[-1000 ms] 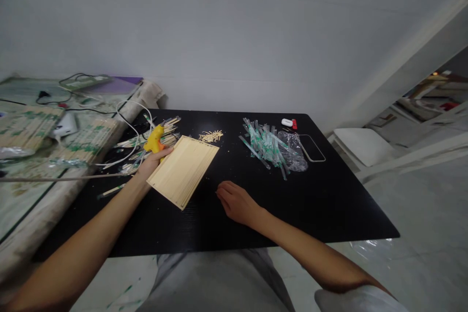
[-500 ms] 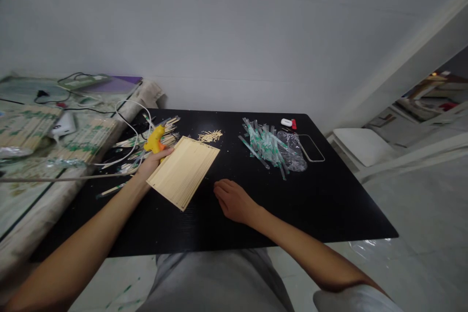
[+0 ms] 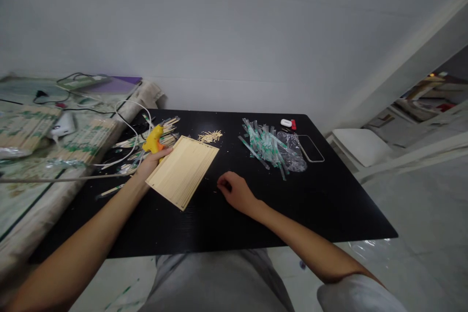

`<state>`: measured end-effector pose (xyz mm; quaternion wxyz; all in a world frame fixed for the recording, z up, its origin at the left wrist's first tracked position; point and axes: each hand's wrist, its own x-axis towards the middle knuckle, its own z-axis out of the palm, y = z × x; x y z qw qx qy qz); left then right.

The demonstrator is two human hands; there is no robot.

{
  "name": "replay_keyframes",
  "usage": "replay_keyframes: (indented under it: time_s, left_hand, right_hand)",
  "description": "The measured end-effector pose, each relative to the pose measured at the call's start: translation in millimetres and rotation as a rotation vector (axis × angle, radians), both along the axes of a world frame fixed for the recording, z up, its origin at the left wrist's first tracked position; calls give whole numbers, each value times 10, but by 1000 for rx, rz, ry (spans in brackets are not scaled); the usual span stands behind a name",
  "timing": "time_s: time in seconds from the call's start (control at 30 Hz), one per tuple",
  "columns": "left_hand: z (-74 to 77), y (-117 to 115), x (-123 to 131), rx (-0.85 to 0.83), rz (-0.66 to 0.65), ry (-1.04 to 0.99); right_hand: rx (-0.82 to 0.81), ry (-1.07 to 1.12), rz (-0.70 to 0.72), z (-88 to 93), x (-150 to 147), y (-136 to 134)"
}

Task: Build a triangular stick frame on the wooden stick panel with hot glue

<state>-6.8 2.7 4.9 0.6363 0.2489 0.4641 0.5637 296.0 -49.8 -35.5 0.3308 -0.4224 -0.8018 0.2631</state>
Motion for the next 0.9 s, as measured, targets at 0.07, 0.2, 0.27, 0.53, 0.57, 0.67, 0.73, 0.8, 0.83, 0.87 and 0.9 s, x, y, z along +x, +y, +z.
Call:
replay_keyframes:
  time_s: [0.07,0.2,0.27,0.53,0.57,0.67,0.73,0.8,0.83,0.87,0.9]
  left_hand:
    - [3,-3,-3,-14,-9,4]
    - [2,-11,12,-17,-6,12]
    - [6,-18,28,-19,-4,15]
    - [-10,-33,52,-35,-14,14]
    - [-23,-24,45,-34,-15,16]
    - [-59,12,18,-26,-17,19]
    - [-70,34,-1,-21,-21,16]
    - [-74,45,-16,-16,-22,6]
    - [-76,47,-21,-14,-20,-2]
    - [-80,47,-24,-12,-14,-12]
    - [-86,47,-26,-8,-4,-22]
  right_hand:
    - [-73,-19,-27,30,-57,50]
    - [-135,-58,-14,76,-156,95]
    - [-176,-36,1,83,-172,107]
    - [-215,30,6,35,-147,97]
    - [-211,33,1,26,-148,92]
    - [-204,41,-9,11,-156,81]
    - [-207,43,-7,11,-161,77]
    - [-209,38,-10,14,-162,74]
    - [-207,36,-12,15,-162,73]
    - [-204,34,-13,17,-162,72]
    - [-201,32,-13,17,-161,72]
